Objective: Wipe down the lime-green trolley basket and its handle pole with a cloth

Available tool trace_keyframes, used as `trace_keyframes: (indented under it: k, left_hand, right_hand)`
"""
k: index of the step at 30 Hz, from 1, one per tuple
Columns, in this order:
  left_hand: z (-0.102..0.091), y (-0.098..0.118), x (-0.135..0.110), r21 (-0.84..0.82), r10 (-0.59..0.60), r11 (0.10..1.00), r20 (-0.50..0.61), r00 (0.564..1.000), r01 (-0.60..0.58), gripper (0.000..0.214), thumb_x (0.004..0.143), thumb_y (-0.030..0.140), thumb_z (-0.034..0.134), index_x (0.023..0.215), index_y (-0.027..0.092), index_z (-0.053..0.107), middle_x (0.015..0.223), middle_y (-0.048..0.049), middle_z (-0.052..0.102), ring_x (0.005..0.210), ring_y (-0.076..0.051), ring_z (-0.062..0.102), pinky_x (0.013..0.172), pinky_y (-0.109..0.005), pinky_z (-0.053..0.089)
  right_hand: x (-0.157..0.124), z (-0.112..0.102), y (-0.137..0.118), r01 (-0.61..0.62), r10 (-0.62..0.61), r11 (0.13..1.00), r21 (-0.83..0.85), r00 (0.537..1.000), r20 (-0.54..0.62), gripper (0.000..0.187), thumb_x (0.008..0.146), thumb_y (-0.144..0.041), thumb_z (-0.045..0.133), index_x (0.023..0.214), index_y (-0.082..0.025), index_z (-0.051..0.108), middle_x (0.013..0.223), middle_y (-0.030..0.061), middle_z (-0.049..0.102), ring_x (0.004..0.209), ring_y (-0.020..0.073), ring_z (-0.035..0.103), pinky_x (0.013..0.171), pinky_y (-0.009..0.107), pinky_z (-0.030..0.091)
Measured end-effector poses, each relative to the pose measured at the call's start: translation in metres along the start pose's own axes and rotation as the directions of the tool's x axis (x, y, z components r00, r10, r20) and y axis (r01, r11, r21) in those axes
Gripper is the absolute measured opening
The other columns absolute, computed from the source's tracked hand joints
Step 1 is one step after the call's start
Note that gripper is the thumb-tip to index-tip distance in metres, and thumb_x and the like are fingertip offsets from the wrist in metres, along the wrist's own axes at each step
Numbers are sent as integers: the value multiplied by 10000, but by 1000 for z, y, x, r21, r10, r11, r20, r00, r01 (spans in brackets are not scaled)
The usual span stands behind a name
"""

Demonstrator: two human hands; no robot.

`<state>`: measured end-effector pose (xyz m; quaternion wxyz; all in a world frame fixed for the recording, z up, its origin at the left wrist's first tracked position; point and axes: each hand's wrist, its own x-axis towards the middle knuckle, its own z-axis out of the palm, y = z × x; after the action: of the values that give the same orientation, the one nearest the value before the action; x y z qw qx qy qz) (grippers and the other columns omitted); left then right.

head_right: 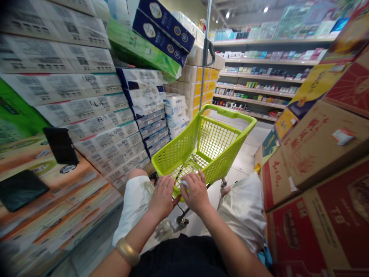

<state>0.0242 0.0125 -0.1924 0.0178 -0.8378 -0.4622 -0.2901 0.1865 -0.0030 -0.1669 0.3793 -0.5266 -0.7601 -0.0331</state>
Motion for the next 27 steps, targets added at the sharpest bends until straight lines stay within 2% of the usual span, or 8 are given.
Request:
trace_keyframes:
  k: [2,6,8,13,17,21,23,27]
  left_hand:
    - [-4,-3,-2,6,-13,1000,14,1000,13,397,767,293,631,1122,202,478,1156,-128,567,1238,-334,494,1083,-562,375]
    - [-7,-3,-4,-14,-33,999,29,999,34,422,738,258,642,1119,197,474,1182,-135,551,1255,-340,473,1110,-573,342]
    - [-6,-3,-5,-24,-40,999,29,999,41,409,739,270,639,1106,186,479,1163,-140,554,1250,-345,469,1107,-577,344]
    - [-7,-4,-6,-47,-28,998,28,999,29,404,741,277,621,1107,175,485,1131,-133,557,1244,-339,465,1112,-575,338]
    - [-10,-4,-6,-71,-31,997,50,998,35,366,751,255,613,1089,175,496,1139,-132,559,1255,-328,456,1121,-563,331]
    - [-11,-1,-6,-71,-26,997,33,999,28,364,742,249,618,1078,200,487,1151,-118,559,1250,-328,461,1094,-578,352]
    - [-10,0,-7,-61,-20,998,5,1000,20,368,750,256,606,1092,195,483,1145,-121,562,1238,-329,470,1076,-577,370]
    - [-10,-1,-9,-58,1,998,-19,1000,-2,376,746,243,593,1099,176,482,1116,-130,567,1223,-328,474,1078,-566,372]
  right_hand:
    - [4,-1,7,0,0,1000,13,1000,-6,144,938,-226,460,969,-251,599,959,14,674,968,167,604,1125,400,220]
    - [12,-3,20,-58,59,998,8,994,-88,166,957,-229,432,1019,-232,585,994,38,679,1004,182,601,1116,410,224]
    - [11,0,12,-59,61,998,28,995,-78,164,956,-228,430,994,-234,590,977,34,677,989,182,600,1118,407,219]
    - [-2,9,-22,78,-82,995,66,995,53,160,940,-259,470,992,-249,621,921,14,657,948,176,586,1119,405,210]
    - [4,7,-9,83,-84,996,31,996,26,230,970,-219,407,939,-238,634,889,24,656,922,174,585,1079,383,282]
    - [14,4,7,36,-34,999,16,997,-64,211,954,-210,425,910,-220,631,869,50,641,883,193,567,1004,376,376]
    - [12,5,3,44,-42,999,26,996,-82,189,938,-194,440,902,-218,624,853,46,632,873,193,560,1023,395,363]
    - [0,11,-17,88,-86,994,66,996,-37,90,896,-275,544,916,-220,612,879,37,625,904,197,562,1047,409,337]
